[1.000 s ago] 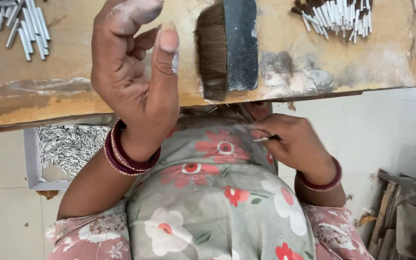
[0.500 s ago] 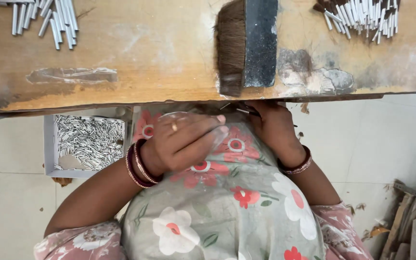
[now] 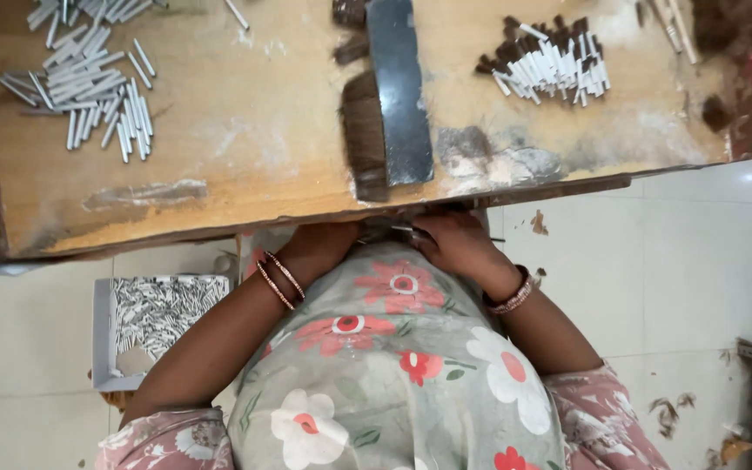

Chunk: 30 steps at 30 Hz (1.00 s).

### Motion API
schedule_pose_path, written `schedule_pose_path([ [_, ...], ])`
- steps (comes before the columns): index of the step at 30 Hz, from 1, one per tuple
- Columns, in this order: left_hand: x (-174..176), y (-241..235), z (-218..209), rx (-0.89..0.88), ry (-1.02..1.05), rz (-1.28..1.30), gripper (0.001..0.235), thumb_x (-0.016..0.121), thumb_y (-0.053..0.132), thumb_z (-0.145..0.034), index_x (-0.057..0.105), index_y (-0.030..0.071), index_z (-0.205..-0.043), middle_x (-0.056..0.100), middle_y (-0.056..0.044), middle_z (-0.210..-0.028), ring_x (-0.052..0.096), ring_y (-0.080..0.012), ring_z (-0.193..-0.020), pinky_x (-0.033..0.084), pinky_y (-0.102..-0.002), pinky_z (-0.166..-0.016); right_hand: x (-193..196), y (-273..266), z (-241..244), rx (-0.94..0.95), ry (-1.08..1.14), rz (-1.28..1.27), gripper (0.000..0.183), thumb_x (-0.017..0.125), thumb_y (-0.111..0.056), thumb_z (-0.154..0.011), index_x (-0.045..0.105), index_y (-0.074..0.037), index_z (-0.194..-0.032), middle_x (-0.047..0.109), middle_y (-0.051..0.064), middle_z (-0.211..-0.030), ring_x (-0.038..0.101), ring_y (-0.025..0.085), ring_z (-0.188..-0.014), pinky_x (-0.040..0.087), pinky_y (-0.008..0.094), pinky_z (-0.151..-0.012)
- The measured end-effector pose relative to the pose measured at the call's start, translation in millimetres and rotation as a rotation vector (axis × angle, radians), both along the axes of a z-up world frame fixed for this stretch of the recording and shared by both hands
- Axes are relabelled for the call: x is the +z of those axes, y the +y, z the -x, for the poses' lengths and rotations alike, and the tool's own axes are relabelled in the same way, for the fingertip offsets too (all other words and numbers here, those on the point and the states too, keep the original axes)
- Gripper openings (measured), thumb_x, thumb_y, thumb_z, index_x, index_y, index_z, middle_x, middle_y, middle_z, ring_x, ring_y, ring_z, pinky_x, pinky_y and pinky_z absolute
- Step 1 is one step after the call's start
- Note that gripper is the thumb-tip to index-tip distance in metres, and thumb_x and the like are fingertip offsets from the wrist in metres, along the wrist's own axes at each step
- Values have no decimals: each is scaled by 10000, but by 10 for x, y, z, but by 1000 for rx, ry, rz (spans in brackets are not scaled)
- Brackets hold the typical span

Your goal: The person assembles small brushes at a workbench. They pick up metal ferrules, insert bristle tufts, apply glue with a small stick, press the hair into place against a black block, and set finished brushes into a tray one at a time.

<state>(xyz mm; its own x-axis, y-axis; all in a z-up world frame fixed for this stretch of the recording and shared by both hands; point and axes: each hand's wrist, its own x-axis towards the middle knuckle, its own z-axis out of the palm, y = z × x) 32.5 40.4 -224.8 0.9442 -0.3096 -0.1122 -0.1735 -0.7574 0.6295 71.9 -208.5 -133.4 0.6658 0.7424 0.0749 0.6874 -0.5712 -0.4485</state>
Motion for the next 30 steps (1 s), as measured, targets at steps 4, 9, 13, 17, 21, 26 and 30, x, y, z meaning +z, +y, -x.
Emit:
schedule_pose_path([
  [4, 352, 20, 103, 57, -282, 47, 347, 555, 249, -964, 670, 95, -1253, 663, -193, -1276, 607, -392, -1204, 430, -479, -1062, 445, -211, 97, -106, 152, 176, 223, 750, -277, -868, 710, -68, -934, 714, 199, -923, 680, 411, -878, 538, 501, -762],
  [9, 1442, 175, 546, -207, -236, -97, 265, 613, 102, -851, 656, 73, -1111, 700, -165, -1146, 694, -360, -976, 553, -461, -845, 1474, -280, 165, -128, 242, -230, 110, 717, -112, -902, 724, -75, -1005, 745, 128, -821, 729, 294, -714, 555, 358, -650],
  [13, 2349, 42, 555, -266, -95, 212, 188, 693, 135, -856, 644, 37, -1008, 703, -162, -937, 682, -391, -831, 530, -479, -668, 1629, -45, -156, -148, 7, -432, 152, 716, -62, -968, 702, -38, -1118, 748, 129, -976, 746, 260, -850, 574, 326, -764],
  [17, 2761, -64, 210, -88, -523, 379, 156, 684, 60, -905, 628, 48, -1050, 672, -146, -942, 676, -365, -806, 530, -439, -656, 1697, -1, -330, -227, -176, -418, 250, 748, -89, -965, 697, 0, -1193, 717, 147, -1115, 714, 285, -944, 562, 349, -801],
  [21, 2804, -215, -259, 33, -566, 234, 121, 703, 77, -927, 651, 72, -1036, 664, -129, -902, 668, -362, -798, 520, -450, -655, 1629, -26, -359, -385, -59, -234, 296, 816, -187, -844, 724, -37, -1082, 691, 133, -986, 694, 293, -771, 538, 366, -623],
  [26, 2715, -347, -677, -2, -599, 111, 224, 720, 92, -887, 661, 71, -1102, 683, -124, -942, 681, -359, -832, 534, -453, -706, 1575, -170, -305, -395, -127, -118, 146, 764, -150, -914, 704, -58, -1011, 677, 127, -960, 679, 346, -820, 525, 416, -682],
  [30, 2952, -246, -438, 52, -791, 245, 389, 752, 59, -928, 628, 32, -1295, 680, -171, -1246, 694, -374, -1057, 565, -414, -870, 1586, -788, -157, -444, -237, -44, 154, 757, -130, -944, 679, -56, -1053, 700, 132, -1042, 690, 325, -835, 549, 403, -724],
])
